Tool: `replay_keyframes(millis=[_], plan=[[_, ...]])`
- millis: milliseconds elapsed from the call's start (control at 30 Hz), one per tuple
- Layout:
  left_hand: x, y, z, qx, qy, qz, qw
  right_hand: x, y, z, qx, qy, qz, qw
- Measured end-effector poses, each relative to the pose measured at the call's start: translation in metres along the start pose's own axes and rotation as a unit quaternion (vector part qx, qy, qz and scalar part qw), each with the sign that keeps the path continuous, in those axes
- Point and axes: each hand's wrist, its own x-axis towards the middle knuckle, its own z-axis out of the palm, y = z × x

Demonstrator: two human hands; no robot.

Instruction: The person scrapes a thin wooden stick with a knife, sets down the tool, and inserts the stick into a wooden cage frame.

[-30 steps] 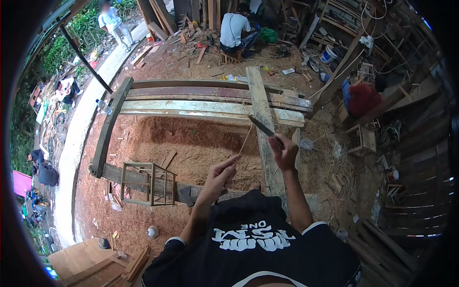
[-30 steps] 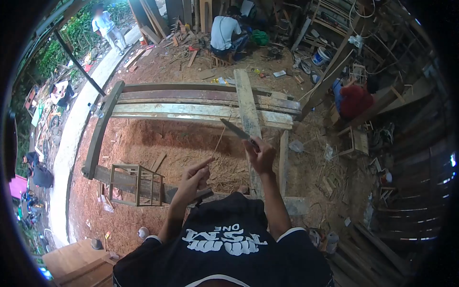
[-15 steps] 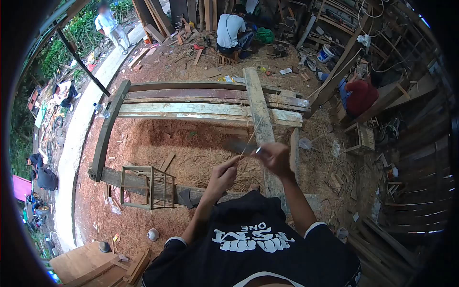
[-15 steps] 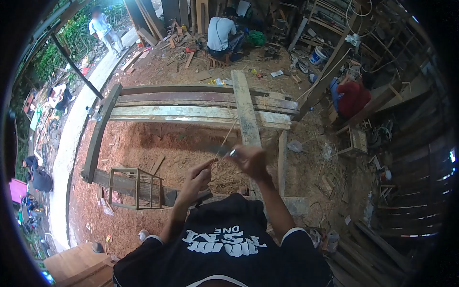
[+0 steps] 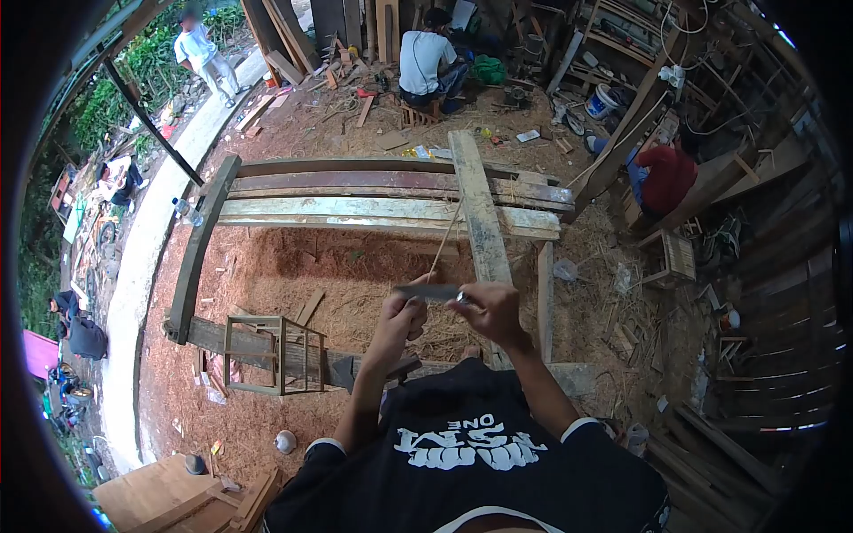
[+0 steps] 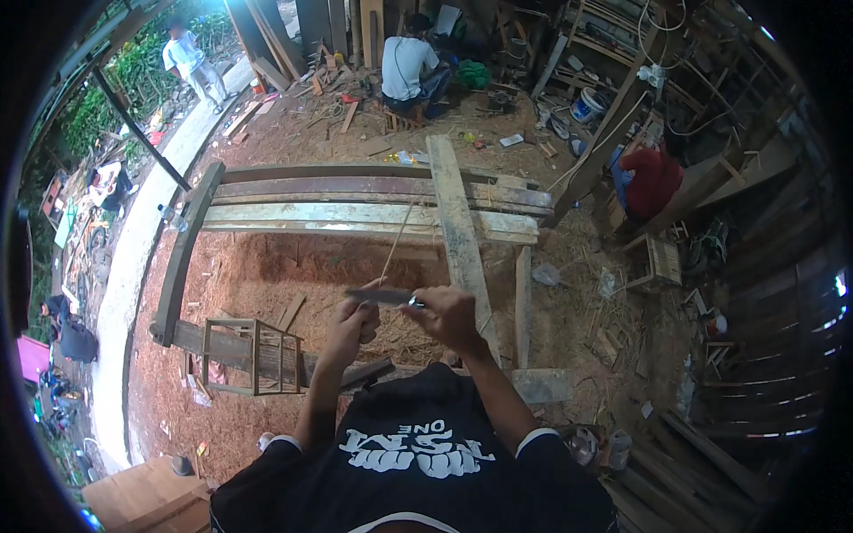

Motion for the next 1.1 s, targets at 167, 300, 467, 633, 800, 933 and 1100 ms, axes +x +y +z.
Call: replay_keyframes(millis=[167, 300, 467, 633, 800, 933, 1100], plan=[[-0.01, -0.007, 0.003, -0.008, -0.031, -0.019, 0.999, 0.01, 0.032, -0.005, -0.057, 0.064, 0.049, 0.995], [-0.017, -0.005, 0.002, -0.054, -0.031, -0.044, 0.997, 0.019, 0.011, -0.019, -0.055, 0.016, 0.008, 0.998], [-0.018, 0.002, 0.004, -0.077, -0.035, -0.047, 0.995, 0.015, 0.021, -0.012, -0.006, 0.047, 0.05, 0.998], [-0.017, -0.016, -0.003, -0.052, -0.01, -0.088, 0.995, 0.01, 0.004, -0.013, -0.008, 0.006, -0.044, 0.999], [-0.027, -0.014, 0.001, -0.077, -0.053, -0.075, 0.993, 0.016, 0.022, -0.027, 0.019, 0.018, 0.153, 0.988], [-0.03, -0.017, 0.002, -0.089, -0.037, -0.086, 0.992, 0.011, 0.001, -0.017, 0.028, -0.032, -0.081, 0.996], [-0.024, -0.016, 0.006, -0.125, -0.043, -0.084, 0.988, 0.017, 0.029, -0.025, -0.035, -0.024, 0.243, 0.969]])
